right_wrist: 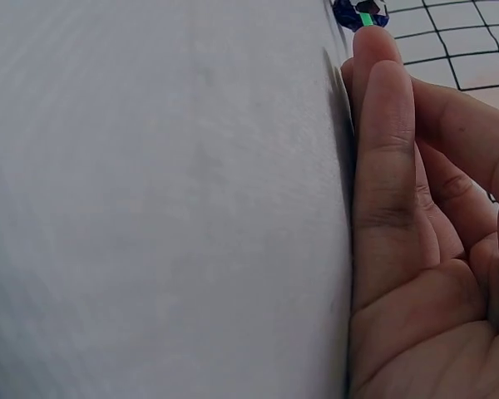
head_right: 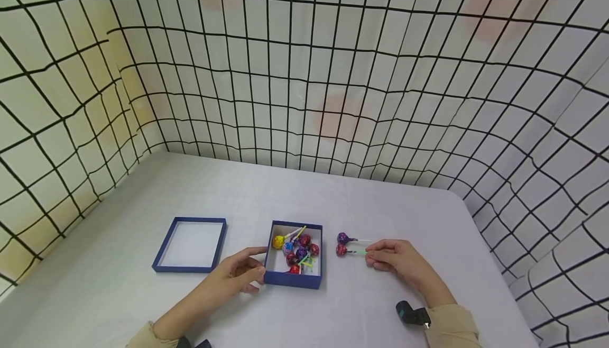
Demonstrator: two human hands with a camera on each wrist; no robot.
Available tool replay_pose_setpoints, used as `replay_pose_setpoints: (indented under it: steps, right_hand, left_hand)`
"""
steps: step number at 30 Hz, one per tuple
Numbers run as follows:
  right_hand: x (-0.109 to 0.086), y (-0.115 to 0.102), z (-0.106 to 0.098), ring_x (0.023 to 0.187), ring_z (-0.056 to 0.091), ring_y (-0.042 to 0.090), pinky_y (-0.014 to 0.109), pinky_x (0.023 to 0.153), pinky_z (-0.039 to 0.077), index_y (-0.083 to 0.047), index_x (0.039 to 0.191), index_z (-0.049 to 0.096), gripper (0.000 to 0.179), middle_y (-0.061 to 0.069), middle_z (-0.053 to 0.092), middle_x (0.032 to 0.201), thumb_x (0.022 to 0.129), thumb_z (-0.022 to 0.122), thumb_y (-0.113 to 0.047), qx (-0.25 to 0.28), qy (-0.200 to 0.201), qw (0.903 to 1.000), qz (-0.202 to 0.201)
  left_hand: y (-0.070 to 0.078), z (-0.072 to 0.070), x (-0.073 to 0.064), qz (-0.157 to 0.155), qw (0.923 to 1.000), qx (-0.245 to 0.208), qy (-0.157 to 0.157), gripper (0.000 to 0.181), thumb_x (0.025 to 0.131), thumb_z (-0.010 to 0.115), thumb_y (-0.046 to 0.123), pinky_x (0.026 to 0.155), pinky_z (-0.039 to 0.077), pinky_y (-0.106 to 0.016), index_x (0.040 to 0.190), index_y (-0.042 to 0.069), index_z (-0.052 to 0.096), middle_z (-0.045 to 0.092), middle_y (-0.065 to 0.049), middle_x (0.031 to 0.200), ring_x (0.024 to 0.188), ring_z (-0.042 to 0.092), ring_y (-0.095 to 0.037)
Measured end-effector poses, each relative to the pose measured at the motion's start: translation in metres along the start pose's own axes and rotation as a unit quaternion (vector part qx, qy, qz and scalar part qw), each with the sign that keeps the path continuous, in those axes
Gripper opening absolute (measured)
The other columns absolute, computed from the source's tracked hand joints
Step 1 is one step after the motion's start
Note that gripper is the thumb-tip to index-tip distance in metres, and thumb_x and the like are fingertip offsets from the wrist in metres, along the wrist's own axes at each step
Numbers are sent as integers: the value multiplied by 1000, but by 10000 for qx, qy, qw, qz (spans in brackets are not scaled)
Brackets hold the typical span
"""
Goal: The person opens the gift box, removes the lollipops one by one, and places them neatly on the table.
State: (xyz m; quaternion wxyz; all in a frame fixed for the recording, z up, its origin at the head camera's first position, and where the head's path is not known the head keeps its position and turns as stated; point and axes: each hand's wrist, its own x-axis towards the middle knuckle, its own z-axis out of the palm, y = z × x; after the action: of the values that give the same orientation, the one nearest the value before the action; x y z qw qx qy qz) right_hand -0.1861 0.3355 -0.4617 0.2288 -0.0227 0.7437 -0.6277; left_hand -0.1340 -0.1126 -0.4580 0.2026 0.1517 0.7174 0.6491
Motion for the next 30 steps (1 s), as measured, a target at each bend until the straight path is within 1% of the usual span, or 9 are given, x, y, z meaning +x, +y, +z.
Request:
replay_pose_setpoints:
  steps: [5,10,20,25,30]
  right_hand:
    - [1,0,0,97,78,6,18,85,64,7,126,69,28,-2,82,104,107,67,-14,-72,60,10000,8]
    - [1,-1,2,96,78,7,18,85,64,6,125,70,27,-1,82,104,107,68,-13,-24,109,9999,64]
    - [-2,-3,2,95,78,7,18,84,65,6,127,69,30,0,81,103,106,69,-16,3,189,9996,198]
    - [-5,-5,2,93,77,7,18,83,65,6,126,70,28,-1,80,100,107,68,-15,-24,233,9996,149]
    - [-5,-2,1,93,77,7,19,83,65,5,126,70,30,-1,80,101,107,69,-18,-90,291,9994,163]
  left_hand:
    - [-2,0,2,-38,10000,75,16,61,108,67,27,82,68,-30,159,1,47,69,-16,114,96,70,-20]
    - [-3,0,3,-2,9999,135,30,60,108,68,27,81,68,-29,158,0,48,70,-15,111,95,70,-21]
    - [-3,1,3,-36,9999,105,21,60,108,68,27,81,68,-29,158,2,48,69,-16,113,96,70,-21]
    - [-2,1,3,-46,9999,92,-3,60,108,68,29,82,68,-29,159,3,48,69,-16,115,97,70,-21]
    - [-2,1,2,-28,9999,119,33,60,108,68,28,82,68,-30,158,2,48,69,-17,114,96,70,-20]
